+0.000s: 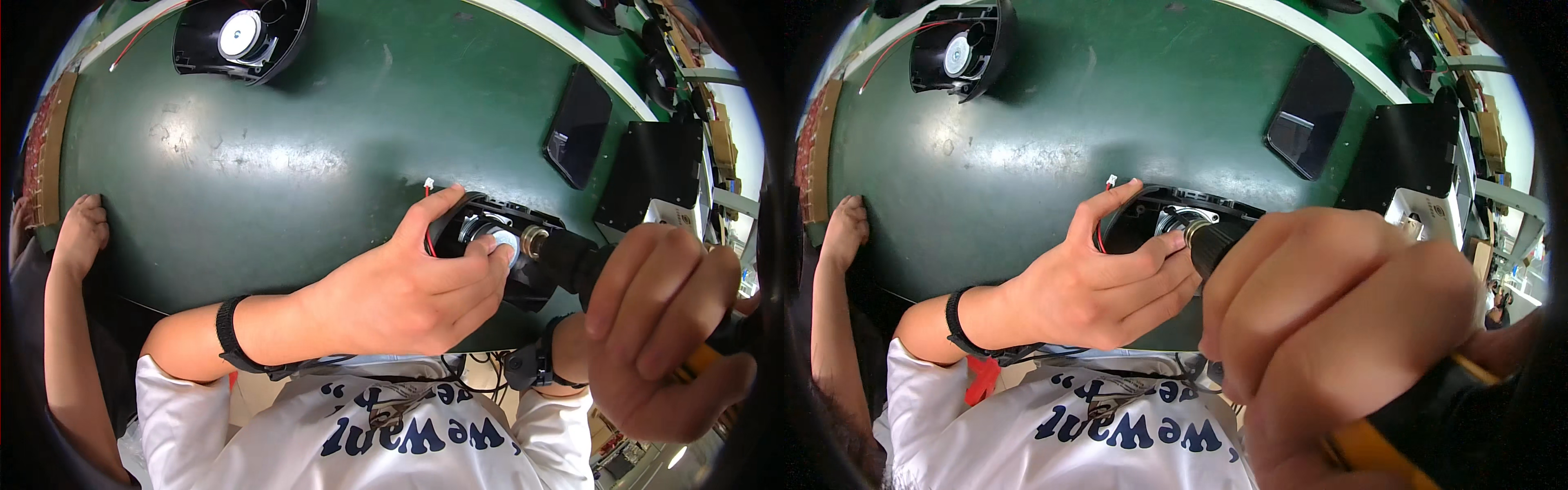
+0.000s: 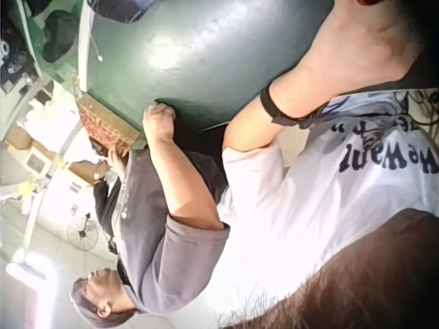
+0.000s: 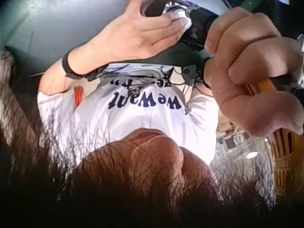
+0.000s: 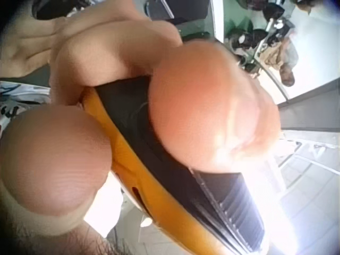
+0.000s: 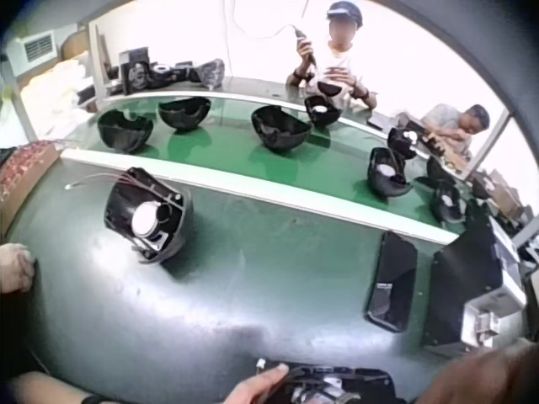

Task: Manually assemble internal speaker components using an electric screwdriver.

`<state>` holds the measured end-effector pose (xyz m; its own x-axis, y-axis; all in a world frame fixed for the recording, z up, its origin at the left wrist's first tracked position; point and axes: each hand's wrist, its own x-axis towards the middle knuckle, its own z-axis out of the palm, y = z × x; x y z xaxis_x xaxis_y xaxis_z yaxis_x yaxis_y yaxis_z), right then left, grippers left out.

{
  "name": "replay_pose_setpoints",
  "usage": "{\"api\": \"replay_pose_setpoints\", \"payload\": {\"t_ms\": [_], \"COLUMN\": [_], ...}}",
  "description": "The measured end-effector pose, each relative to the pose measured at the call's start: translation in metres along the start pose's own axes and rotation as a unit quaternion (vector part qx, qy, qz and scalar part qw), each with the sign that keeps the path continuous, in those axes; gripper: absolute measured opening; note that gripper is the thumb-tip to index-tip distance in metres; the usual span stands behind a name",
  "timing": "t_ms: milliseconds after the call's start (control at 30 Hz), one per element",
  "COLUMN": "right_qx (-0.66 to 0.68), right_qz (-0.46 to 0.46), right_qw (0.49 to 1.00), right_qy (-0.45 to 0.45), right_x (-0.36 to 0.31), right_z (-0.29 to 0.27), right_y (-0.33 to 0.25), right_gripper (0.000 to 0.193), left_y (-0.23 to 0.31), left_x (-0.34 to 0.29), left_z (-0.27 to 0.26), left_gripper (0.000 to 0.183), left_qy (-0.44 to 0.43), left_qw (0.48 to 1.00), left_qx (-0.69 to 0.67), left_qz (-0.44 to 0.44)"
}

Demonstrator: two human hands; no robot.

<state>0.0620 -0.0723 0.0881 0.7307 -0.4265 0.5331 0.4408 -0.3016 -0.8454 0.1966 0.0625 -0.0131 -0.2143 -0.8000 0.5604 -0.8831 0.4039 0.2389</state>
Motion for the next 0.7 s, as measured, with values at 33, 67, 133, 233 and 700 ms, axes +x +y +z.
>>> {"api": "replay_pose_setpoints", "payload": {"t_ms": [33,67,133,233,700], "right_qx": [-0.004,-0.008,-0.013,-0.009,-0.018], "right_qz": [-0.001,-0.003,-0.003,0.010,0.010], "right_qw": [1.000,1.000,1.000,0.999,0.999], "right_qy": [0.002,0.003,0.005,-0.034,-0.037], "right_x": [-0.0008,-0.0011,0.0009,0.0072,0.0077], "right_z": [0.0001,0.0002,0.0004,-0.0004,0.0004], "right_y": [0.0015,0.0027,0.0051,0.0045,0.0041], "right_gripper": [0.043,0.043,0.043,0.041,0.040], "left_y": [0.0006,0.0015,0.0011,0.0014,0.0005], "left_x": [0.0005,0.0010,0.0012,0.0034,0.0048], "left_z": [-0.0005,-0.0009,0.0005,0.0017,-0.0014], "left_gripper": [0.012,0.012,0.012,0.011,0.012], "left_qy": [0.000,0.000,0.008,0.008,-0.002], "left_qw": [1.000,1.000,1.000,1.000,1.000], "left_qx": [-0.003,-0.002,-0.014,-0.012,-0.011], "left_qz": [0.001,-0.002,-0.003,-0.004,0.002]}}
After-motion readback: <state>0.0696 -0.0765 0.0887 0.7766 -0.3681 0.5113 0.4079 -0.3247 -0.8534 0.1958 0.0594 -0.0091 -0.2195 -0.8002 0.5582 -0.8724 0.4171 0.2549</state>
